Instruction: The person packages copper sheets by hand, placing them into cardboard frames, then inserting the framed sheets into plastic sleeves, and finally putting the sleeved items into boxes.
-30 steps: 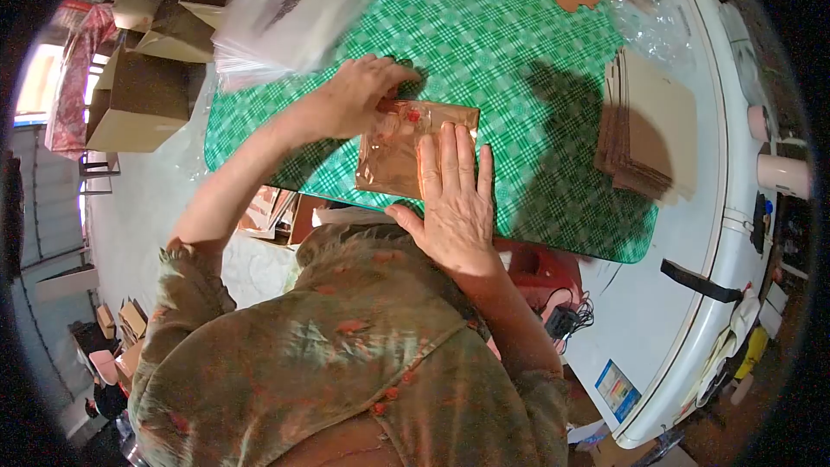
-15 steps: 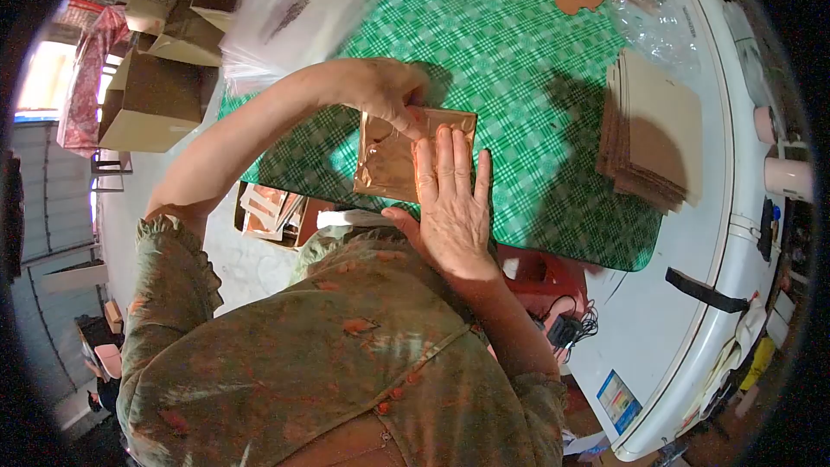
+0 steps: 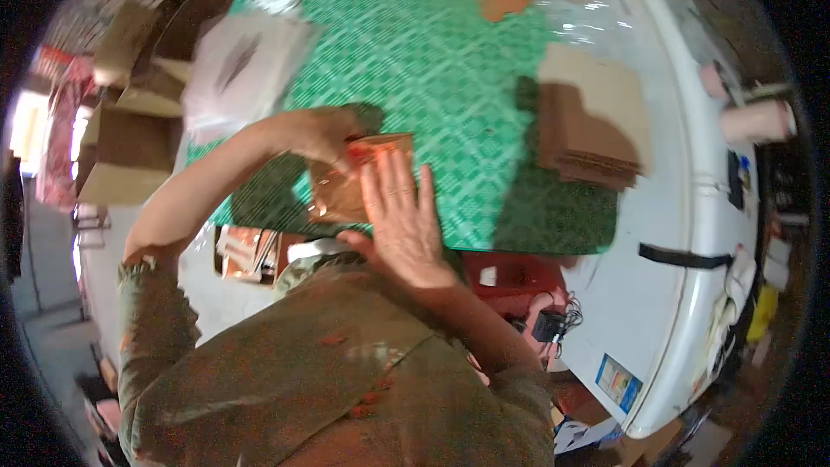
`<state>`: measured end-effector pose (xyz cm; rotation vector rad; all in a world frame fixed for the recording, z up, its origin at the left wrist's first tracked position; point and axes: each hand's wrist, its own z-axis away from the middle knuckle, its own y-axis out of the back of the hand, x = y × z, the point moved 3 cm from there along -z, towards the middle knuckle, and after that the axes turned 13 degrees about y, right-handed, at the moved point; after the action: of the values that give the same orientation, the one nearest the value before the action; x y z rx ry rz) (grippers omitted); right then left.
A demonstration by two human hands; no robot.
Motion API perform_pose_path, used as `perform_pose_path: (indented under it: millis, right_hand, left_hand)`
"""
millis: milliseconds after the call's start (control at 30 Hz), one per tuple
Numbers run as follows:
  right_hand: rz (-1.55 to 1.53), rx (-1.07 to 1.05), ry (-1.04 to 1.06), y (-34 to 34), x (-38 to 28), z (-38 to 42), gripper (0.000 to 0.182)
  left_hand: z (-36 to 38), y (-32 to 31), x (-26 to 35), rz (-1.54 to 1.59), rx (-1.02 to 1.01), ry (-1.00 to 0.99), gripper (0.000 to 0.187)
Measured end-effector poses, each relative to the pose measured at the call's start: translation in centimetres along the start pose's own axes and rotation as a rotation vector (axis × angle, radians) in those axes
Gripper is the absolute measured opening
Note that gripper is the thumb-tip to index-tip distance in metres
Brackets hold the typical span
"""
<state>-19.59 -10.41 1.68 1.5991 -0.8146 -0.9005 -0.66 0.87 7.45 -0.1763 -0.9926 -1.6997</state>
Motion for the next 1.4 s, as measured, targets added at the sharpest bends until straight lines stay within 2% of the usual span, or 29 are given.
perform_pose_path:
  millis: [133, 200, 233, 267, 300, 333, 400, 467, 533, 633, 733, 833, 1000, 1133, 1233, 1333, 1400]
  right_hand:
    - [-0.168, 0.096, -0.002, 1.4, 0.8, 0.8, 0.11]
    - [-0.019, 0.159, -0.088, 3.9, 3.1, 0.8, 0.114]
    - [0.129, 0.206, -0.139, 5.3, 5.3, 1.2, 0.117]
    - [0.141, 0.421, -0.109, 6.7, 8.2, 1.8, 0.113]
    - [0.18, 0.36, -0.25, 9.5, 10.5, 2.0, 0.108]
    - [0.112, 0.464, -0.325, 9.0, 14.3, 2.8, 0.105]
    - [0.5, 0.407, -0.455, 10.6, 20.9, 3.9, 0.102]
    - [0.534, 0.312, -0.647, 11.8, 28.0, 4.6, 0.102]
    - [0.493, 0.256, -0.747, 12.6, 33.6, 6.1, 0.099]
    - [0.076, 0.178, -0.842, 13.7, 39.4, 6.7, 0.093]
    - [-0.032, 0.3, -0.769, 13.4, 41.4, 7.1, 0.082]
    - [0.021, 0.284, -0.567, 13.2, 43.0, 6.9, 0.07]
    - [-0.17, 0.338, -0.513, 14.3, 43.3, 6.5, 0.041]
    - [-0.265, 0.374, -0.513, 14.6, 43.2, 5.7, 0.027]
    - [-0.187, 0.38, -0.471, 14.6, 43.2, 5.5, 0.02]
    - [-0.028, 0.484, -0.263, 14.3, 43.6, 4.9, 0.015]
    - [0.07, 0.53, -0.275, 14.8, 42.8, 4.8, 0.016]
  left_hand:
    - [0.2, -0.2, -0.6, -0.055, 0.092, 0.136, 0.053]
    - [-0.1, -0.5, -1.5, -0.061, 0.058, 0.144, 0.052]
    - [0.4, -0.4, -1.1, -0.046, 0.055, 0.172, 0.051]
    - [0.7, -0.5, -1.1, 0.003, 0.042, 0.149, 0.05]
    - [1.1, -0.7, -1.4, 0.051, 0.03, 0.127, 0.05]
    - [1.4, -0.8, -1.5, 0.101, 0.016, 0.104, 0.049]
    - [2.6, -1.1, -1.3, 0.152, 0.009, 0.114, 0.044]
    - [3.5, -1.5, -1.5, 0.219, -0.004, 0.156, 0.042]
    - [3.8, -1.9, -2.6, 0.236, -0.011, 0.156, 0.039]
    - [4.2, -2.7, -4.0, 0.359, -0.017, 0.122, 0.035]
    - [5.0, -2.8, -4.9, 0.38, -0.046, 0.134, 0.026]
    - [5.6, -2.9, -4.9, 0.4, -0.001, 0.098, 0.026]
    - [5.9, -3.2, -4.8, 0.505, 0.016, 0.096, 0.026]
    - [5.8, -3.4, -5.4, 0.543, 0.018, 0.092, 0.026]
    - [5.7, -3.4, -5.6, 0.535, 0.017, 0.118, 0.026]
    - [5.8, -3.4, -5.6, 0.55, 0.025, 0.122, 0.026]
    - [5.7, -3.5, -5.5, 0.582, 0.027, 0.126, 0.025]
